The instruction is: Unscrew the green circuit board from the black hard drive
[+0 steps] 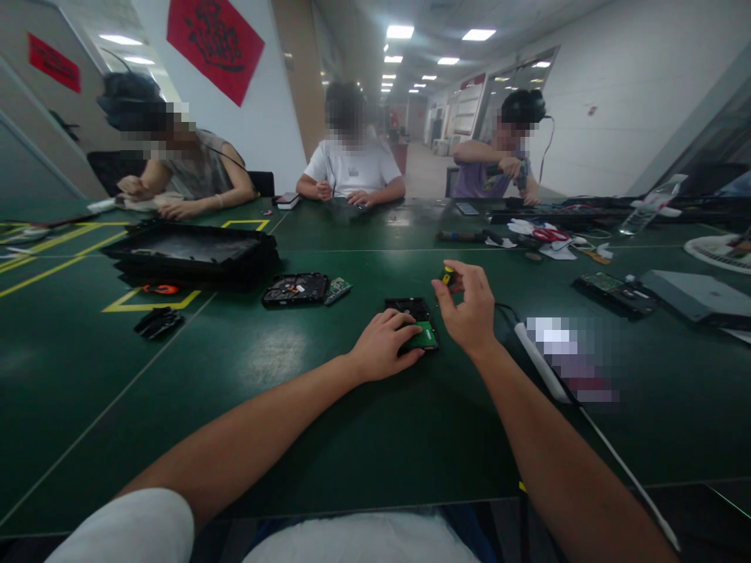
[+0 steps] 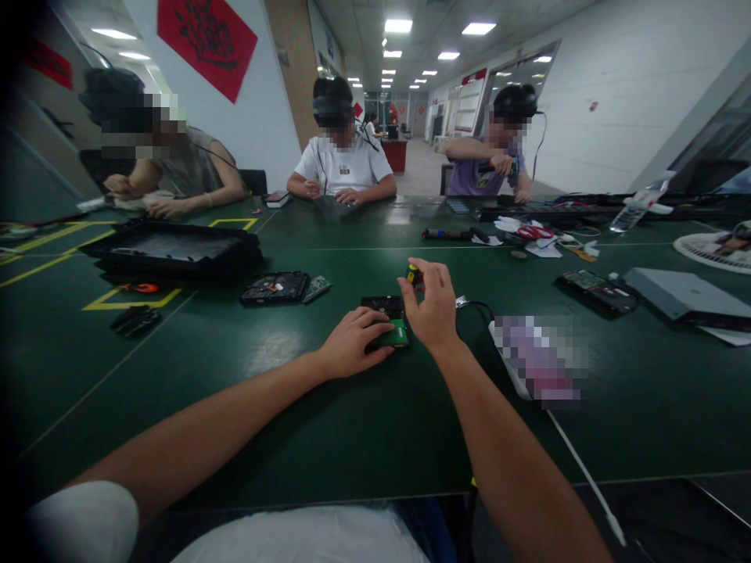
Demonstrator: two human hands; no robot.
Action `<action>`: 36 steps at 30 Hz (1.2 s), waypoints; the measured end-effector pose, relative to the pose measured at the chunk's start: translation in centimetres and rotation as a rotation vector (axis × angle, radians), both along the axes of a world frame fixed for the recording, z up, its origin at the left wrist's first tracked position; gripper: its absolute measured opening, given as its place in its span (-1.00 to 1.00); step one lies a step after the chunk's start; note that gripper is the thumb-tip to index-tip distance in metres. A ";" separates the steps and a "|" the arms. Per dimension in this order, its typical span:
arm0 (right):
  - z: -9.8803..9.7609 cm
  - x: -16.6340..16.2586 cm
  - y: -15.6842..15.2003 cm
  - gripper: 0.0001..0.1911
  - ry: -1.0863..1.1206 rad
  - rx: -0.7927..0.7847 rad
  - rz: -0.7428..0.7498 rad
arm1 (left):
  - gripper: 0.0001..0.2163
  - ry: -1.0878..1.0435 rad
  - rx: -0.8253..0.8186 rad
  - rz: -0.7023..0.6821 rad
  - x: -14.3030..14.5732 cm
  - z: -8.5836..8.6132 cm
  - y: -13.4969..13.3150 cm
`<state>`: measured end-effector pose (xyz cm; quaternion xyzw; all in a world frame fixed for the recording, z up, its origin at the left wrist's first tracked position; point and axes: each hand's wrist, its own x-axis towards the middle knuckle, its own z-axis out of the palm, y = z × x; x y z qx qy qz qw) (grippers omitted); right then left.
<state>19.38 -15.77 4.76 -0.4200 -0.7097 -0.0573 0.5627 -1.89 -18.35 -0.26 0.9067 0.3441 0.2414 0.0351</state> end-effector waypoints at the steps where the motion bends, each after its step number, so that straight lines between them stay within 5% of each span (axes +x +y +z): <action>1: -0.2 0.0 0.1 -0.62 -0.004 -0.005 0.012 | -0.58 0.001 0.001 -0.001 0.0 0.0 0.0; 18: 0.0 0.0 0.0 -0.61 -0.012 -0.030 0.077 | -0.58 0.002 0.010 -0.003 0.0 -0.1 0.1; 26: 0.5 -0.1 -0.5 -0.66 -0.009 0.025 -0.032 | -0.59 0.005 -0.010 -0.004 0.0 0.1 0.0; 36: -0.5 -0.1 0.2 -0.57 0.024 -0.056 0.075 | -0.60 0.000 0.009 -0.002 0.0 -0.1 0.1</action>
